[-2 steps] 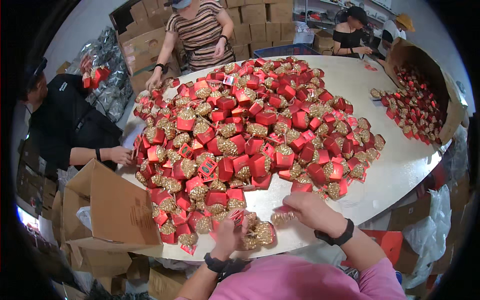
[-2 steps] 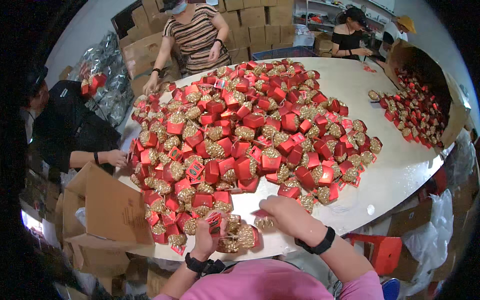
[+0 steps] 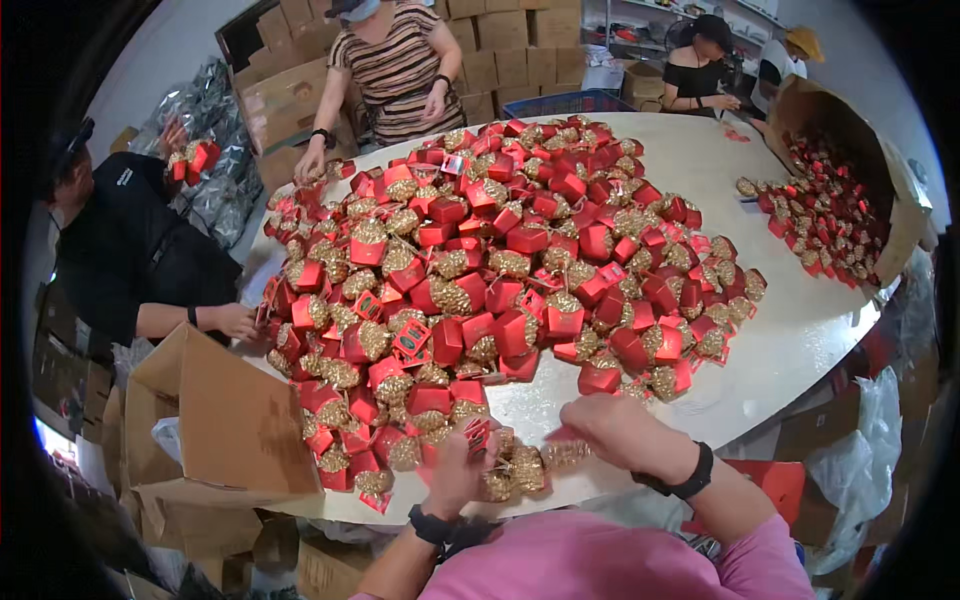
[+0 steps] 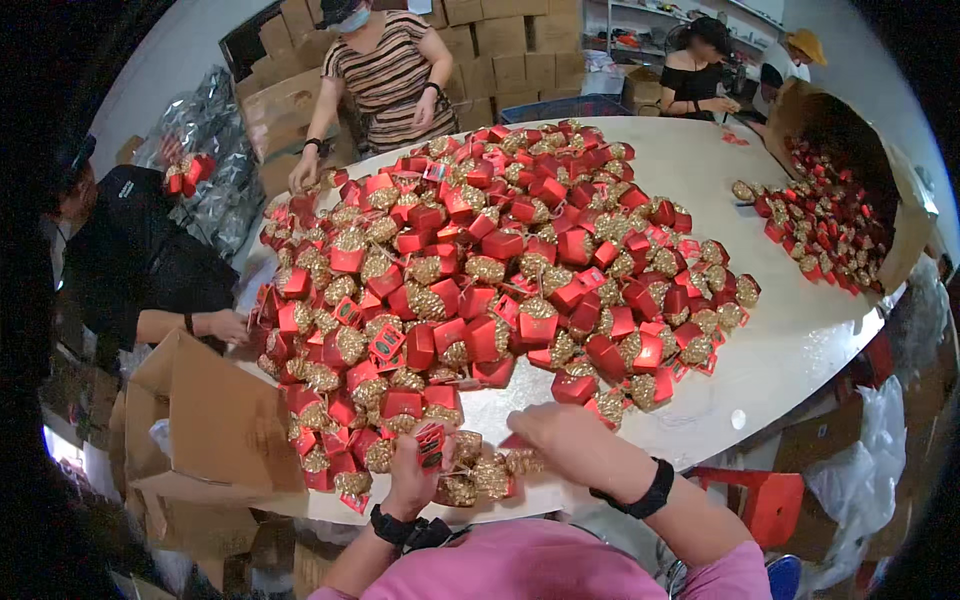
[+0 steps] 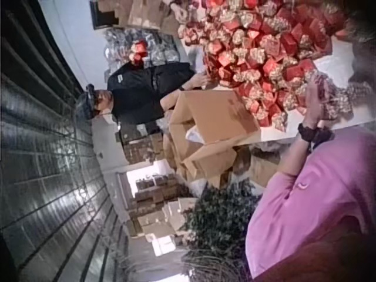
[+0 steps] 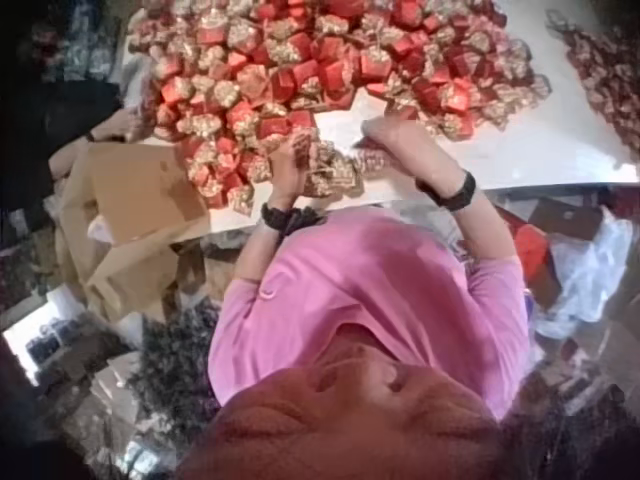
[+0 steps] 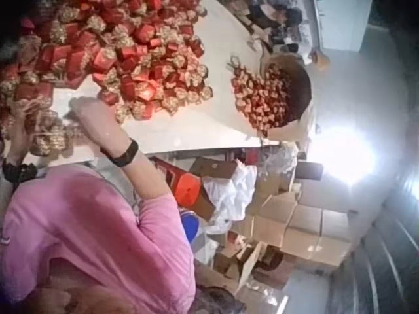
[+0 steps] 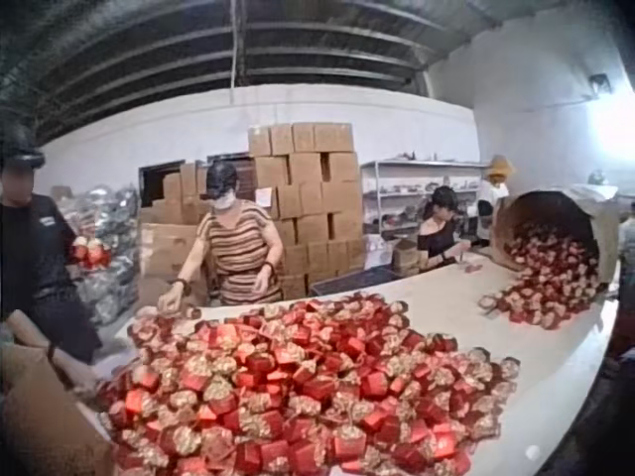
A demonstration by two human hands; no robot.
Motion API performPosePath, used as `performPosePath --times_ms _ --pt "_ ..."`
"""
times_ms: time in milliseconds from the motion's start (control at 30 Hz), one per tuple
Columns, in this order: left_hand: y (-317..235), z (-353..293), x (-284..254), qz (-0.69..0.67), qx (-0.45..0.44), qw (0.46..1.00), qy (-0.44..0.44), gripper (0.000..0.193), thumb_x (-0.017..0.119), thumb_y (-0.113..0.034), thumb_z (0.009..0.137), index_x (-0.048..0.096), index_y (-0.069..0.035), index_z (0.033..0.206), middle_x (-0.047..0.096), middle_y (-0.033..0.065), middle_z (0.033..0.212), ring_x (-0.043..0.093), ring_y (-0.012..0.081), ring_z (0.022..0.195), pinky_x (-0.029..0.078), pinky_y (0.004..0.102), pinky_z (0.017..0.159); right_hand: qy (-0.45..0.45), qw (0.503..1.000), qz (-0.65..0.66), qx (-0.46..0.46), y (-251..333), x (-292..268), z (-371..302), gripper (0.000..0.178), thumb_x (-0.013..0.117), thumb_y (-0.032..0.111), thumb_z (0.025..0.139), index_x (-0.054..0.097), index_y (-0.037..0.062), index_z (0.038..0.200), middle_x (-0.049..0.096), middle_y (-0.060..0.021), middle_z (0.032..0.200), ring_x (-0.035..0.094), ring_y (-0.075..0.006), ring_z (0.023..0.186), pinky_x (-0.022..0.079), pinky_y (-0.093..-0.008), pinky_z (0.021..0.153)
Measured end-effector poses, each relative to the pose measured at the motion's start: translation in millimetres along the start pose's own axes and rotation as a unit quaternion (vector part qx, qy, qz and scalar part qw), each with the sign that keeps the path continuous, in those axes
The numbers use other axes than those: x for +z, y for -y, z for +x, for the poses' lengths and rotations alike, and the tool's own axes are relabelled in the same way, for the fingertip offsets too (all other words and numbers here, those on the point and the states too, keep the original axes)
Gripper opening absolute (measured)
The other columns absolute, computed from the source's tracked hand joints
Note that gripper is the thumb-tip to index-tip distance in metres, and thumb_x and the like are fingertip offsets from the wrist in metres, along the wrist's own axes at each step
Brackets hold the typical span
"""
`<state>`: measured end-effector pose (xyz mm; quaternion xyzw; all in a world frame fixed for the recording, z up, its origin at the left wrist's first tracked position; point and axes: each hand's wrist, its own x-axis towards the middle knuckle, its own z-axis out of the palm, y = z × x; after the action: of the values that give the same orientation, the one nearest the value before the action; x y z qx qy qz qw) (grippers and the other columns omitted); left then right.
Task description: Sort and organize small red and gold gift boxes in a warehouse setting.
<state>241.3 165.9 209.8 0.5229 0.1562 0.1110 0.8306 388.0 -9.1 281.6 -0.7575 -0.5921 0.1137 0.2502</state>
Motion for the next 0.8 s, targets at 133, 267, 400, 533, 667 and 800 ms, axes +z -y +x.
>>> performPosePath --times_ms 133,267,400,533,667,800 --pt "7 5 4 -0.049 -0.004 0.998 0.027 0.048 0.037 -0.042 0.086 0.049 0.002 0.100 0.052 0.0048 0.072 0.048 0.0115 0.064 0.038 0.0224 0.058 0.122 0.979 0.121 -0.114 34 0 2 0.020 0.052 0.008 0.074 0.052 0.0058 0.094 0.054 -0.0118 0.089 0.053 -0.0294 0.084 0.043 -0.0392 0.071" --pt "3 4 18 -0.015 -0.005 0.998 0.053 0.041 0.039 -0.034 0.085 0.048 0.000 0.105 0.056 0.0085 0.092 0.052 0.0154 0.089 0.042 0.0291 0.077 0.102 0.987 0.067 -0.107 47 15 16 0.026 0.053 0.003 0.070 0.050 0.0035 0.097 0.051 -0.0125 0.096 0.051 -0.0283 0.091 0.045 -0.0368 0.075" --pt "9 -11 17 0.344 0.211 0.915 0.026 0.028 0.054 -0.011 0.077 0.051 -0.001 0.103 0.055 0.0090 0.099 0.052 0.0192 0.091 0.041 0.0316 0.078 -0.024 0.992 0.053 -0.116 37 39 24 0.032 0.055 0.004 0.068 0.046 0.0024 0.098 0.050 -0.0113 0.094 0.051 -0.0279 0.088 0.047 -0.0339 0.071" --pt "36 -14 -2 0.328 0.161 0.930 0.036 0.041 0.068 -0.013 0.073 0.047 -0.004 0.107 0.054 0.0074 0.102 0.054 0.0209 0.093 0.043 0.0302 0.079 -0.025 0.995 0.061 -0.072 34 40 19 0.033 0.056 0.008 0.069 0.045 0.0049 0.100 0.049 -0.0108 0.093 0.052 -0.0273 0.085 0.047 -0.0342 0.069" --pt "29 -10 5 0.063 -0.055 0.987 0.135 0.043 0.055 -0.041 0.082 0.047 -0.004 0.103 0.053 0.0028 0.087 0.053 0.0134 0.077 0.043 0.0263 0.066 -0.017 0.998 0.061 -0.014 26 41 20 0.029 0.058 0.013 0.071 0.046 0.0033 0.096 0.049 -0.0117 0.090 0.053 -0.0270 0.083 0.046 -0.0341 0.067" --pt "29 -15 5 0.121 -0.087 0.986 0.079 0.036 0.056 -0.037 0.082 0.049 -0.004 0.094 0.049 0.0020 0.074 0.047 0.0100 0.064 0.039 0.0244 0.058 -0.023 0.954 0.291 0.074 -11 50 3 0.023 0.058 0.016 0.075 0.051 0.0016 0.092 0.052 -0.0137 0.087 0.054 -0.0236 0.076 0.044 -0.0324 0.067"
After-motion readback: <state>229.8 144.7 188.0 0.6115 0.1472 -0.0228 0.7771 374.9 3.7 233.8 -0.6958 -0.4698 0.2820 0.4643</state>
